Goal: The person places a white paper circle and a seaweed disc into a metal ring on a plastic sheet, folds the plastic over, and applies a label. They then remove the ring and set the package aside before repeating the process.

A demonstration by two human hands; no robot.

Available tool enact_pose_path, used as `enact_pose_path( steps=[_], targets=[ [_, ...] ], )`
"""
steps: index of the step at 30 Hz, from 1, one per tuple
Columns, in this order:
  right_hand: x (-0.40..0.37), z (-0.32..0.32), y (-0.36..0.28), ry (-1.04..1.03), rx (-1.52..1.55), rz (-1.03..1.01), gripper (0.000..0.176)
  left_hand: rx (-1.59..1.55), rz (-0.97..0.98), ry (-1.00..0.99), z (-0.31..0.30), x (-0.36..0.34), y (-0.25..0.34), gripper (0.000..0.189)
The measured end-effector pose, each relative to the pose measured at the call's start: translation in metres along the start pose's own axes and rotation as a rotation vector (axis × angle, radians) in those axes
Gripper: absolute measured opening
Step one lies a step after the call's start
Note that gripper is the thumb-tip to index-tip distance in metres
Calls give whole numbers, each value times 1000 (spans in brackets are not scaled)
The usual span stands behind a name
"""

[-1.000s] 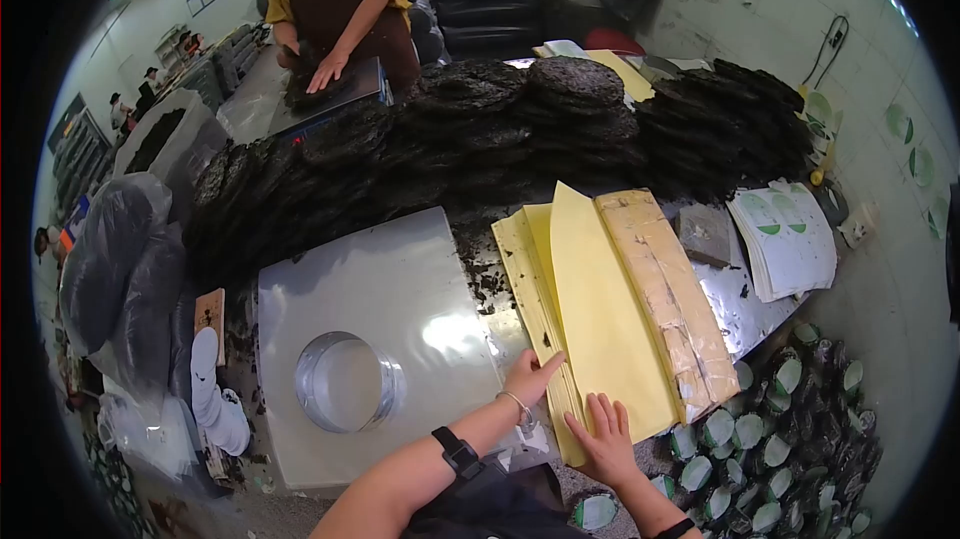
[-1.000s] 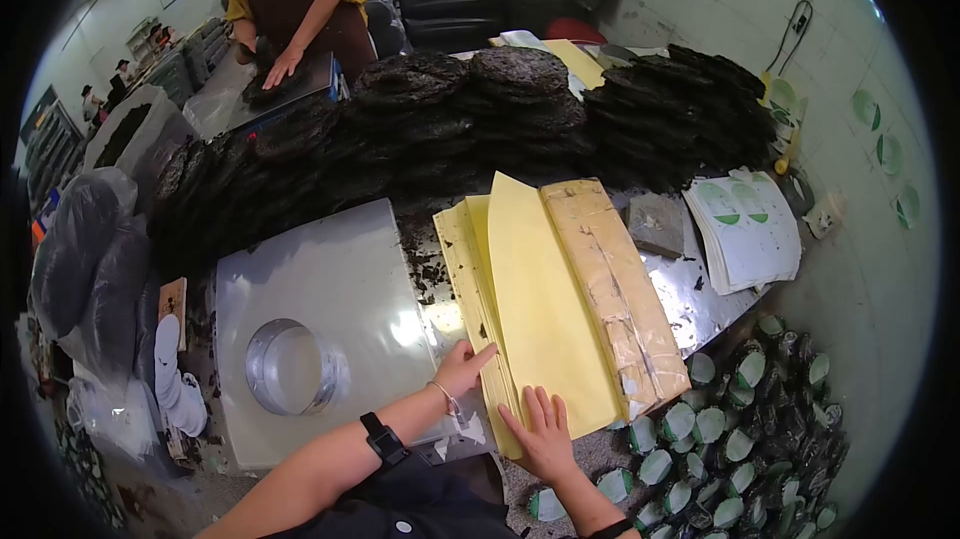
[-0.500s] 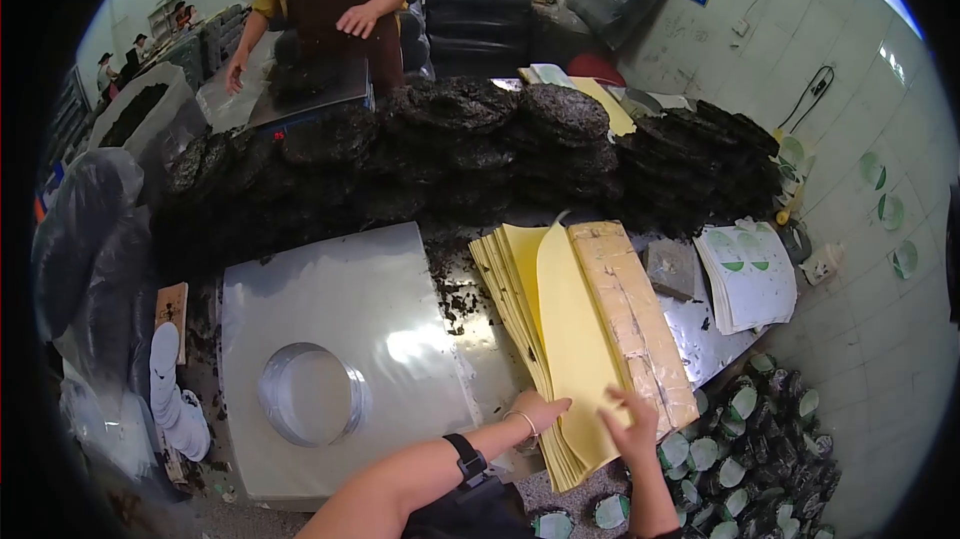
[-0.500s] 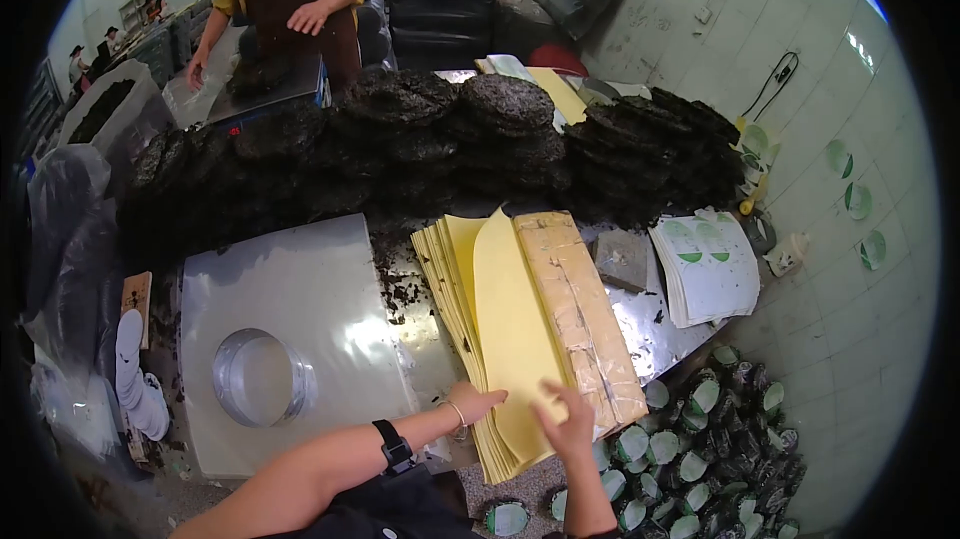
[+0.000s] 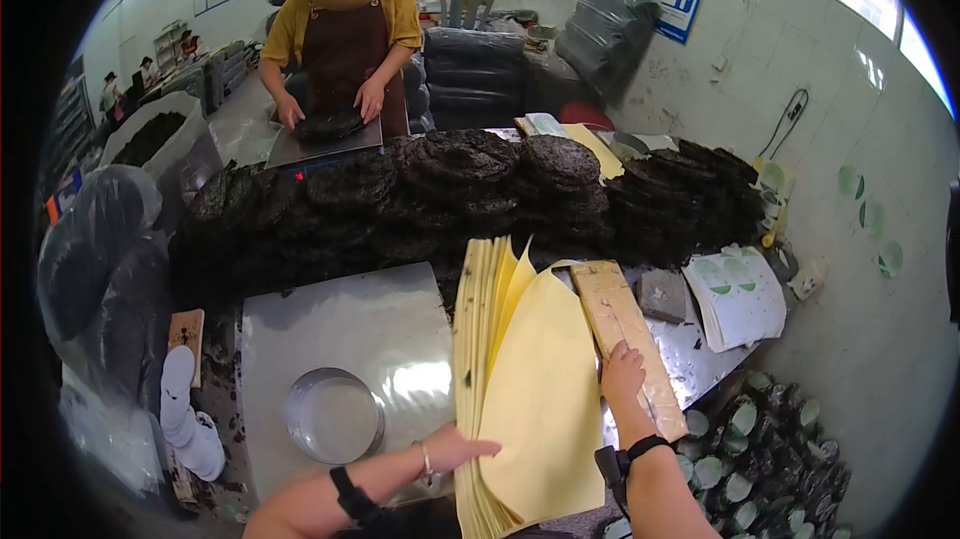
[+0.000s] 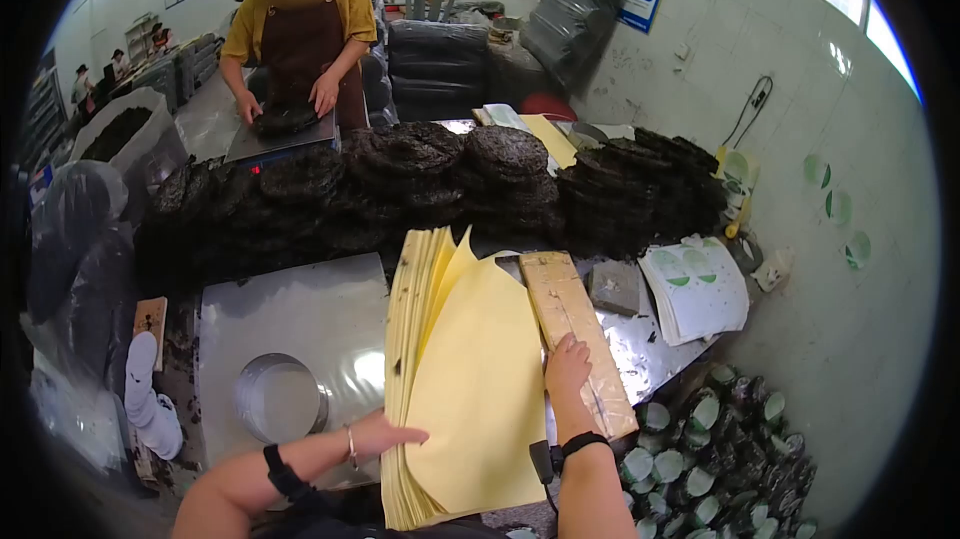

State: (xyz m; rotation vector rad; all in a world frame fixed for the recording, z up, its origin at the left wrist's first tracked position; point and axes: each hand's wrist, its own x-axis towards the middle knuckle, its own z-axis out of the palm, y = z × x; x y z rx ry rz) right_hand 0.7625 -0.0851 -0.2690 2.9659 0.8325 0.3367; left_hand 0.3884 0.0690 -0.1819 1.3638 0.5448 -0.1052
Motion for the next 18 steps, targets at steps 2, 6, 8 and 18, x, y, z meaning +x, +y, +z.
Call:
enact_pose_path(
  steps=[2, 6, 8, 18],
  targets=[
    [-7, -3, -13, 94, 38, 33, 57, 28, -26, 29, -5, -43, -29, 46],
    [-72, -18, -80, 29, 313, 19, 58, -258, -98, 283, -14, -67, -115, 49],
    [-93, -31, -104, -62, 423, 111, 79, -211, 39, 440, -10, -75, -90, 49],
    [-75, -49, -64, -747, 1301, 173, 48, -398, 190, 635, -23, -34, -90, 40]
  ],
)
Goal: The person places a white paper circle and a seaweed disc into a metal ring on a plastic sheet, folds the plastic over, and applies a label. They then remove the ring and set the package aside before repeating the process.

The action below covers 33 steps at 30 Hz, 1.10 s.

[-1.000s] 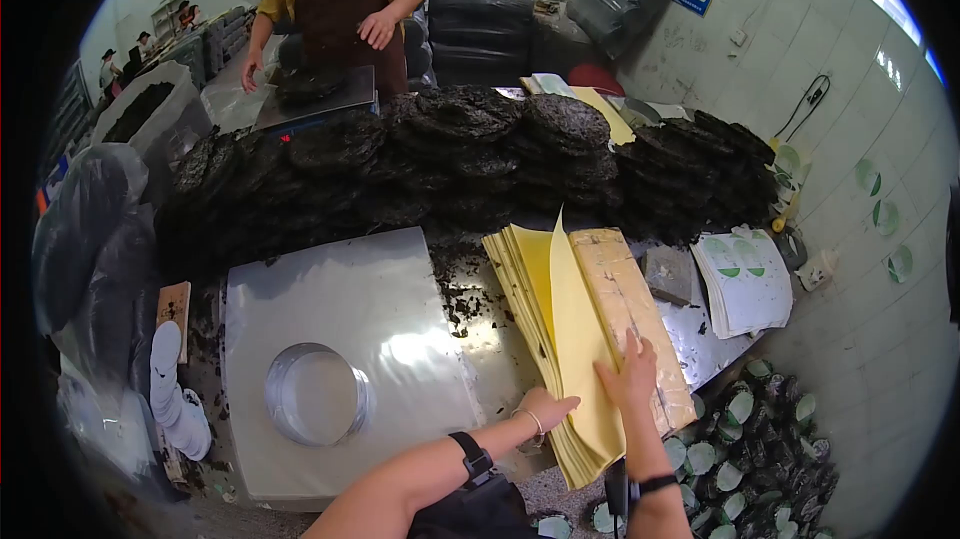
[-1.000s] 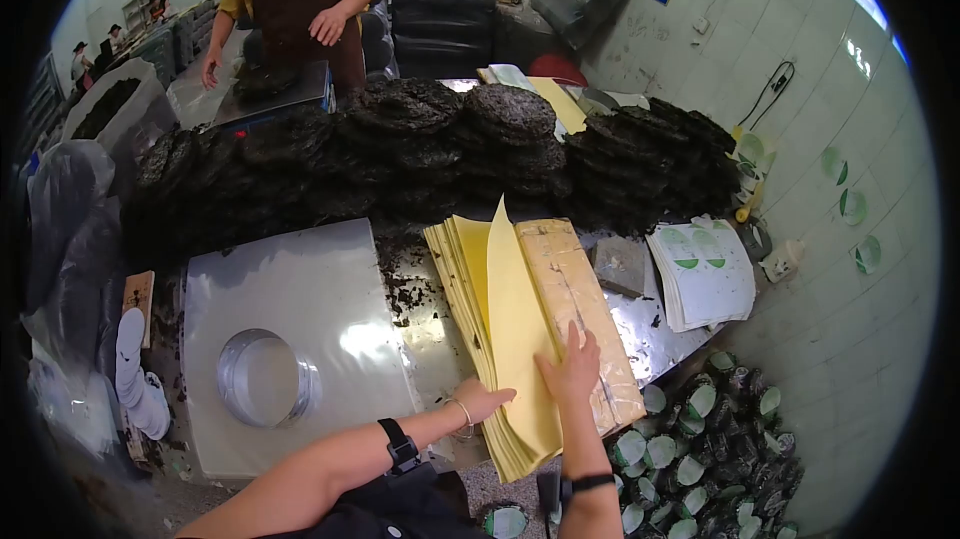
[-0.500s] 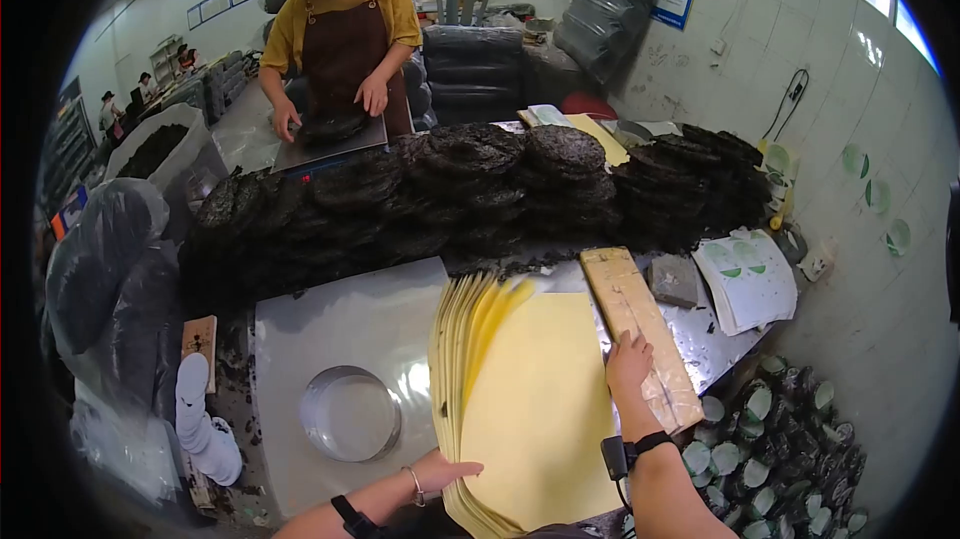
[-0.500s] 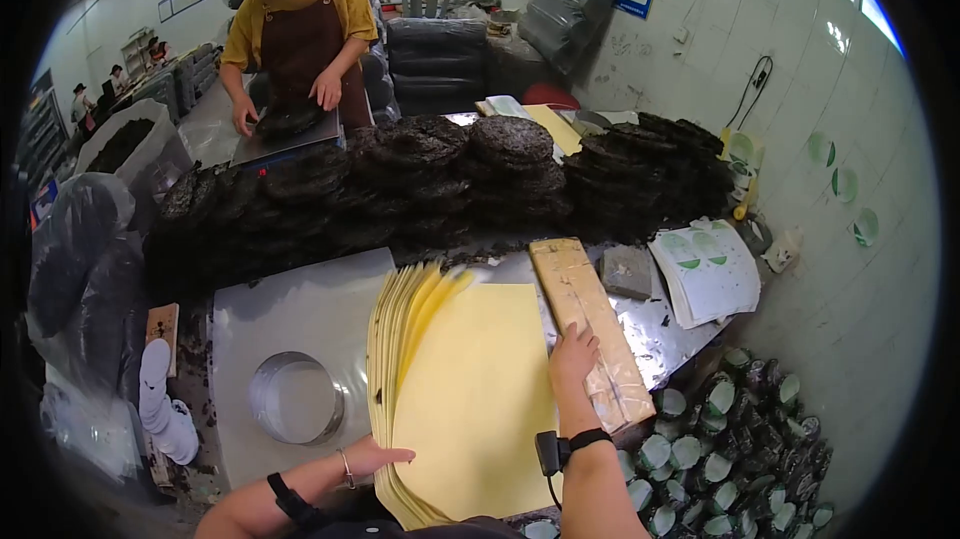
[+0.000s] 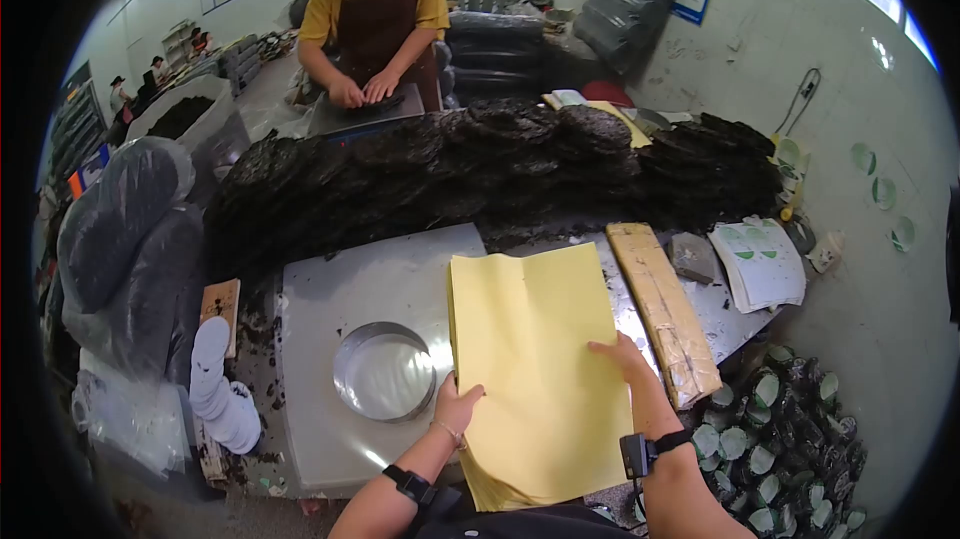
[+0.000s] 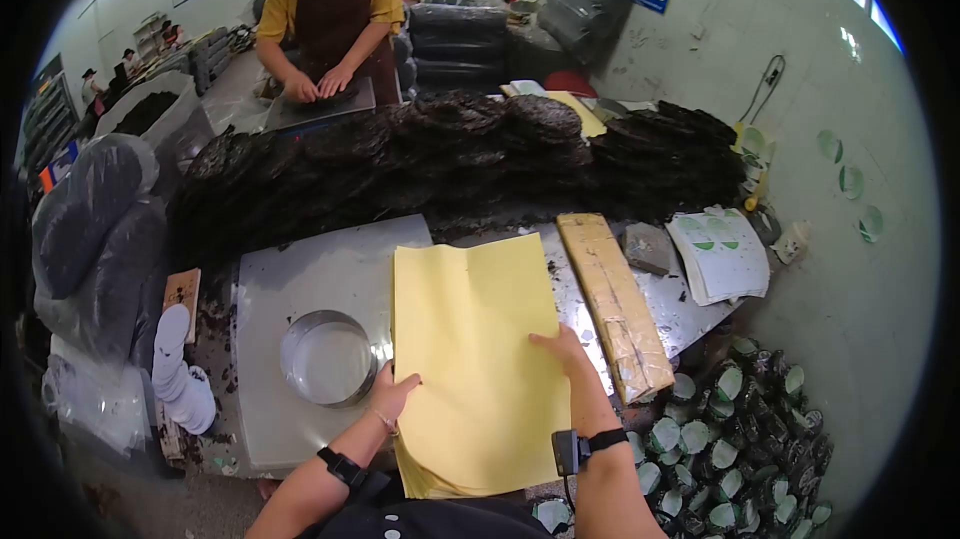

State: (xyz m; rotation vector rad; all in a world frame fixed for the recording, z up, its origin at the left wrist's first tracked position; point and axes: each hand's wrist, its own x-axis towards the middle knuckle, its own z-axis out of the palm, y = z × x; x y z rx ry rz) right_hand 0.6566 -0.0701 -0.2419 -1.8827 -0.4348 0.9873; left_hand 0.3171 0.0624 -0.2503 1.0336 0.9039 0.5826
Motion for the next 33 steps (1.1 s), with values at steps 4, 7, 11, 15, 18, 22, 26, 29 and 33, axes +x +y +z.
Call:
enact_pose_path(
  steps=[4, 7, 11, 15, 18, 22, 26, 29, 33],
  targets=[
    [-54, -27, -34, -88, 299, -189, 48, 19, 182, -199, 30, -17, 59, 37],
    [-109, -76, -116, 80, 360, -449, 48, 19, 409, -299, 62, 12, 120, 38],
    [-173, -104, -209, 288, 402, -823, 28, -44, 624, -478, 129, 56, 235, 33],
    [-152, -115, -201, 482, 324, -973, 29, -174, 690, -662, 171, 109, 256, 33],
    [-104, -112, -148, 514, 263, -921, 27, -65, 567, -587, 173, 183, 185, 37],
    [-98, -109, -148, 478, 417, -828, 31, 75, 639, -443, 178, 185, 167, 42],
    [-83, -132, -153, 386, 493, -788, 32, 23, 561, -498, 187, 175, 204, 43],
    [-75, -146, -149, 252, 378, -812, 36, 50, 579, -544, 180, 188, 208, 39],
    [-59, -145, -124, 258, 417, -649, 41, 171, 513, -644, 174, 187, 193, 32]
  ],
)
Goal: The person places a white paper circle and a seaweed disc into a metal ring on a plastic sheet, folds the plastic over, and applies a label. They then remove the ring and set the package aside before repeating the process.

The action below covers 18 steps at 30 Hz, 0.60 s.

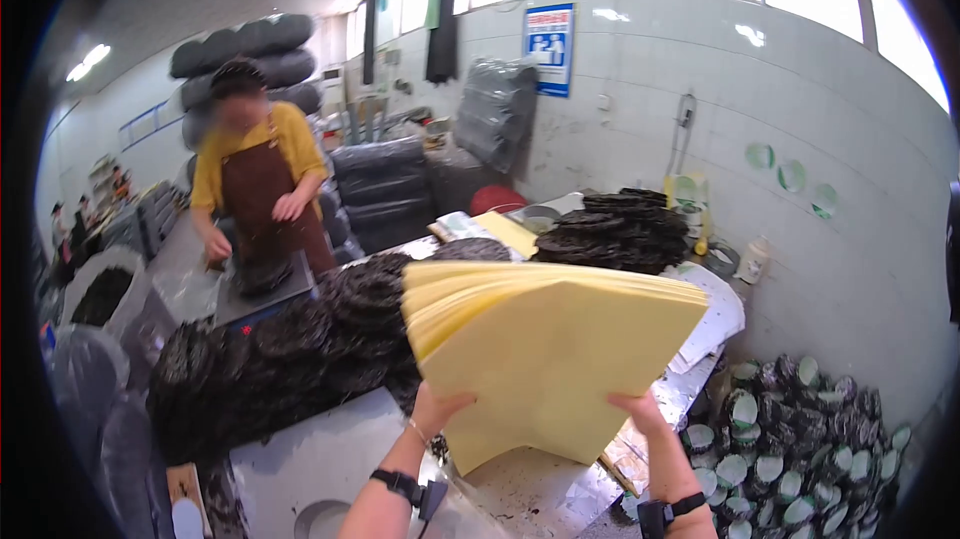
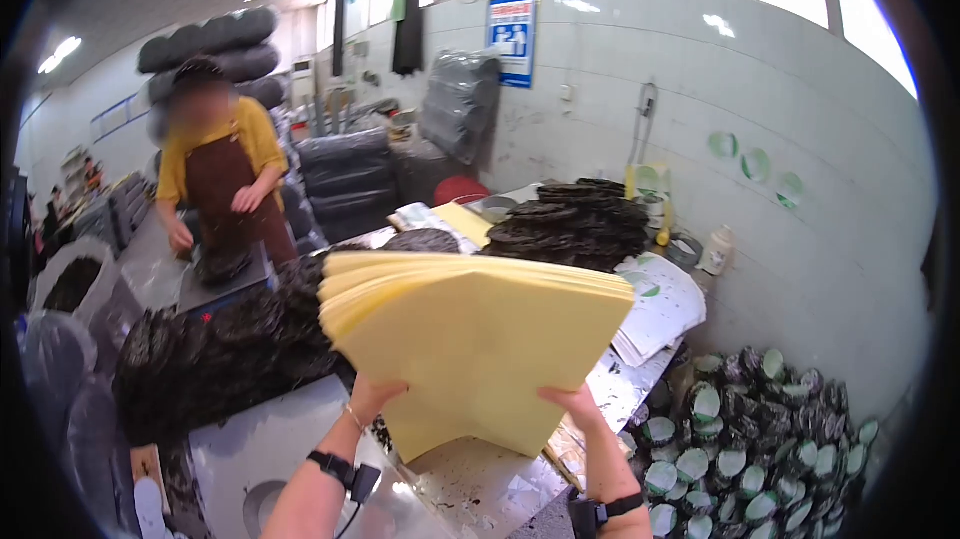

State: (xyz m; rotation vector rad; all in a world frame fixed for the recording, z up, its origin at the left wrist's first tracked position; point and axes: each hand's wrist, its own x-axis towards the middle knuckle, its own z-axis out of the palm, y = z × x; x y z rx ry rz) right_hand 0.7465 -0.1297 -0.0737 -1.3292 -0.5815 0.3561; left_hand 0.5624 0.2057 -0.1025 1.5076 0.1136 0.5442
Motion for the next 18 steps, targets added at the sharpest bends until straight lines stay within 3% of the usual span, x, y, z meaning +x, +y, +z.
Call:
enact_pose_path(
  steps=[2, 4, 6, 8, 10, 12, 13, 14, 16, 18],
  targets=[
    [-2, 5, 12, -12, 2, -12, 40, -64, 13, 132, 8, -10, -22, 33],
    [-5, 4, 13, -33, 1, -17, 39, -7, -5, 85, 3, -12, -35, 31],
    [-8, -2, 7, -182, -240, -159, 35, 47, -16, 53, -4, -9, -38, 30],
    [-21, -4, 6, -156, -347, -245, 33, 355, 157, 31, -12, -8, -39, 28],
    [-35, -4, -3, -146, -459, -341, 31, 291, 161, 32, -4, -9, -15, 22],
    [-66, -1, -27, -79, -599, -543, 28, 313, 246, 16, 17, -10, 45, 17],
    [-91, 7, -36, 10, -291, -317, 28, 307, 243, -11, 21, -2, 59, 17],
    [-110, 8, -35, 40, -297, -303, 28, 322, 127, -171, 21, 5, 71, 16],
    [-152, 11, -33, 243, 174, -37, 33, 396, -75, -408, 40, 15, 96, 18],
    [-185, 15, -26, 329, 291, 15, 39, 548, -247, -531, 62, 27, 91, 25]
  ],
)
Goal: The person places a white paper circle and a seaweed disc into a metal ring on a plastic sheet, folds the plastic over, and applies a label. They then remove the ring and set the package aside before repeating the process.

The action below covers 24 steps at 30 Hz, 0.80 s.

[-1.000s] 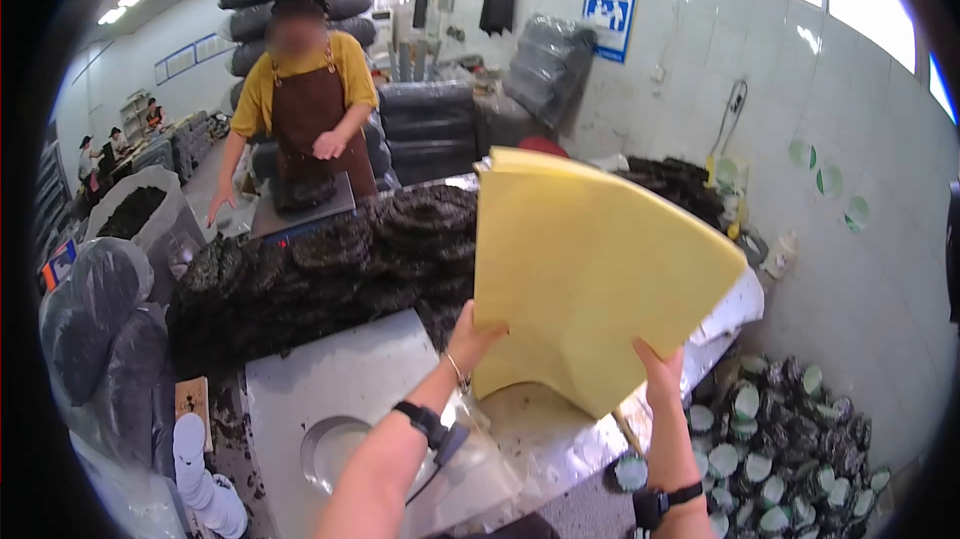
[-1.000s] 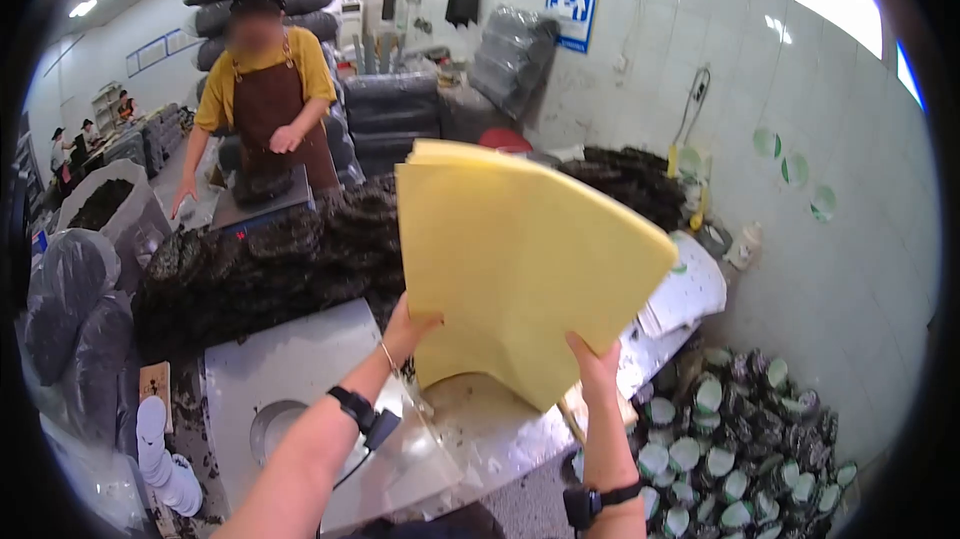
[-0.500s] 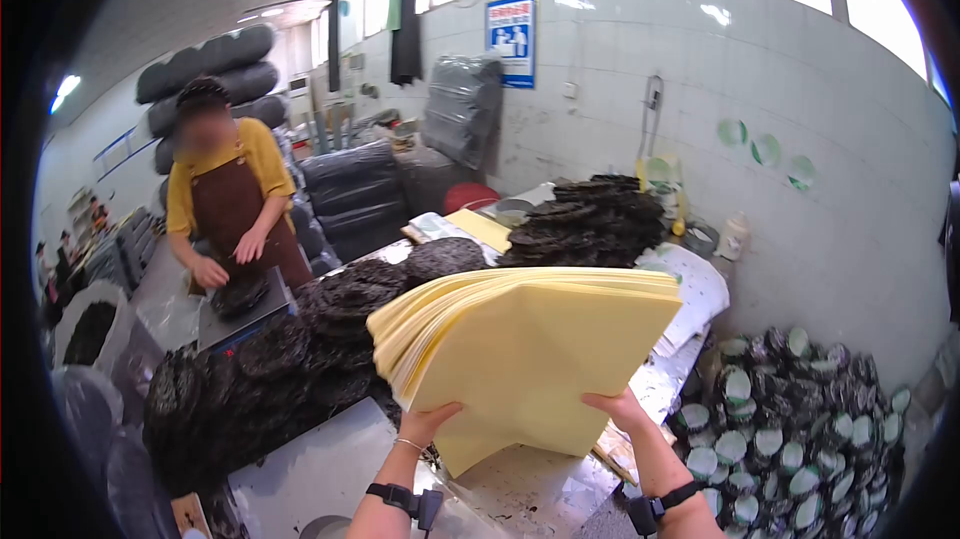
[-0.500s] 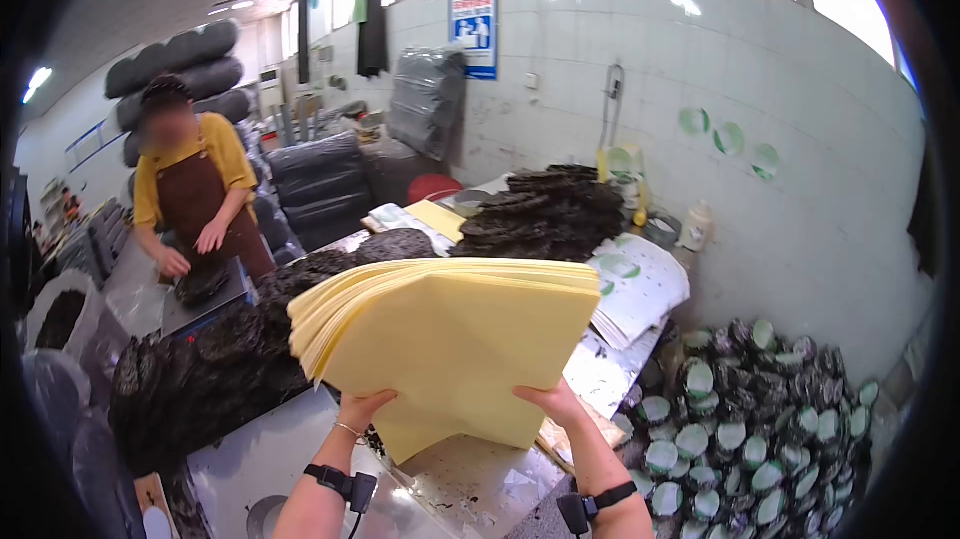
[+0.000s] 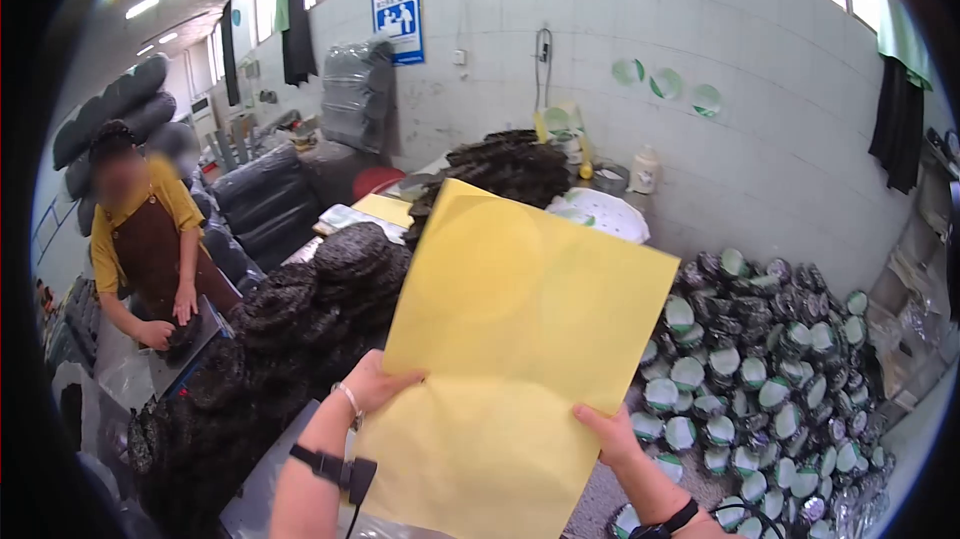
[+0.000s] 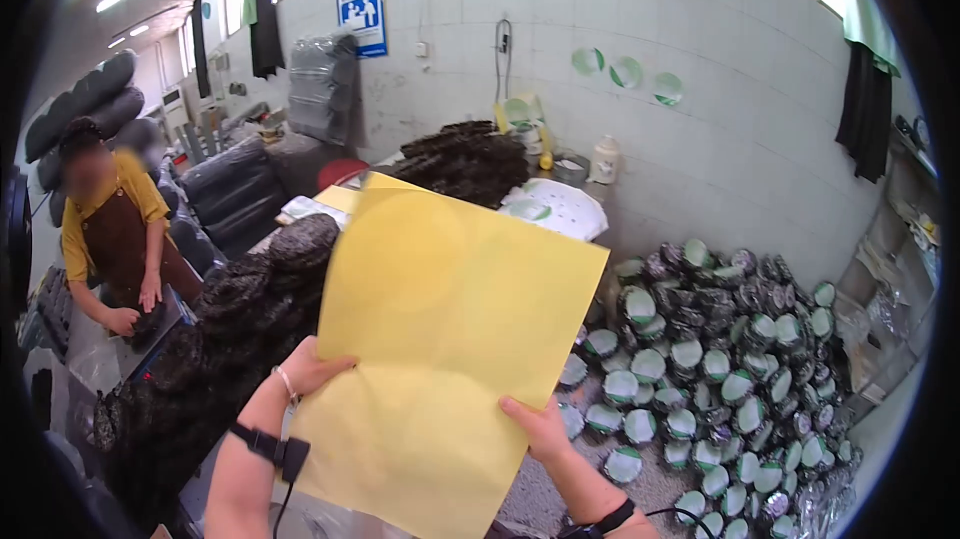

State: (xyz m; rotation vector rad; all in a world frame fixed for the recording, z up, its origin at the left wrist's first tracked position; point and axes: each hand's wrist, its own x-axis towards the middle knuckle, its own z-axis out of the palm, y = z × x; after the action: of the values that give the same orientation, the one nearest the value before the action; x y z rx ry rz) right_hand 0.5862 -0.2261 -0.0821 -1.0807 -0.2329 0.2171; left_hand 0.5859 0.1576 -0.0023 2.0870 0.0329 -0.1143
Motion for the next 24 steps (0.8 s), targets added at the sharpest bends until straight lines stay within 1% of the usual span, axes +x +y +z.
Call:
enact_pose_path(
  steps=[1, 2, 3, 4, 6, 7, 8, 9, 10, 11, 12, 13, 14, 15, 17, 18, 19, 20, 21, 23, 24],
  targets=[
    [-12, -13, 16, 136, 38, 63, 40, -10, 1, -13, 15, 9, -9, 25],
    [-22, -25, 33, 265, 77, 122, 40, 126, -16, -95, 29, 24, -21, 33],
    [-33, -37, 48, 309, 87, 173, 45, 262, -31, -169, 41, 39, -32, 41],
    [-40, -56, 70, 307, 80, 172, 45, 255, -29, -166, 59, 51, -47, 41],
    [-50, -100, 129, 426, 169, 400, 47, 788, -119, 19, 104, 52, -81, 52],
    [-55, -122, 158, 425, 162, 403, 47, 802, -182, 88, 121, 37, -83, 56],
    [-58, -144, 184, 446, 214, 458, 46, 793, -187, 91, 131, 25, -93, 56],
    [-56, -154, 197, 465, 270, 511, 46, 617, -165, 153, 134, 15, -106, 50],
    [-62, -152, 191, 459, 265, 513, 46, 441, -142, 214, 142, 2, -119, 44],
    [-67, -146, 179, 522, 199, 404, 44, 219, -169, 408, 164, -37, -144, 39],
    [-62, -127, 182, 542, 137, 333, 43, 5, -229, 639, 176, -100, -170, 33],
    [-60, -138, 189, 518, 149, 422, 44, -116, -302, 800, 191, -145, -173, 32],
    [-59, -135, 182, 490, 231, 475, 45, -241, -368, 970, 209, -177, -172, 31],
    [-59, -127, 174, 503, 244, 473, 46, -238, -403, 1000, 225, -200, -175, 31],
    [-60, -111, 159, 493, 235, 502, 46, -654, -577, 850, 255, -237, -179, 41],
    [-61, -100, 150, 485, 226, 533, 46, -951, -638, 676, 245, -240, -162, 56],
    [-64, -95, 150, 477, 201, 571, 46, -1255, -769, 532, 239, -237, -146, 65],
    [-68, -92, 150, 461, 250, 576, 45, -1321, -752, 364, 238, -229, -147, 71],
    [-73, -91, 151, 445, 298, 579, 44, -1244, -760, 351, 245, -218, -159, 65],
    [-93, -74, 145, 460, 301, 627, 43, -1249, -642, 412, 240, -209, -160, 52],
    [-101, -63, 145, 490, 333, 635, 41, -1254, -654, 440, 236, -209, -170, 52]
  ],
)
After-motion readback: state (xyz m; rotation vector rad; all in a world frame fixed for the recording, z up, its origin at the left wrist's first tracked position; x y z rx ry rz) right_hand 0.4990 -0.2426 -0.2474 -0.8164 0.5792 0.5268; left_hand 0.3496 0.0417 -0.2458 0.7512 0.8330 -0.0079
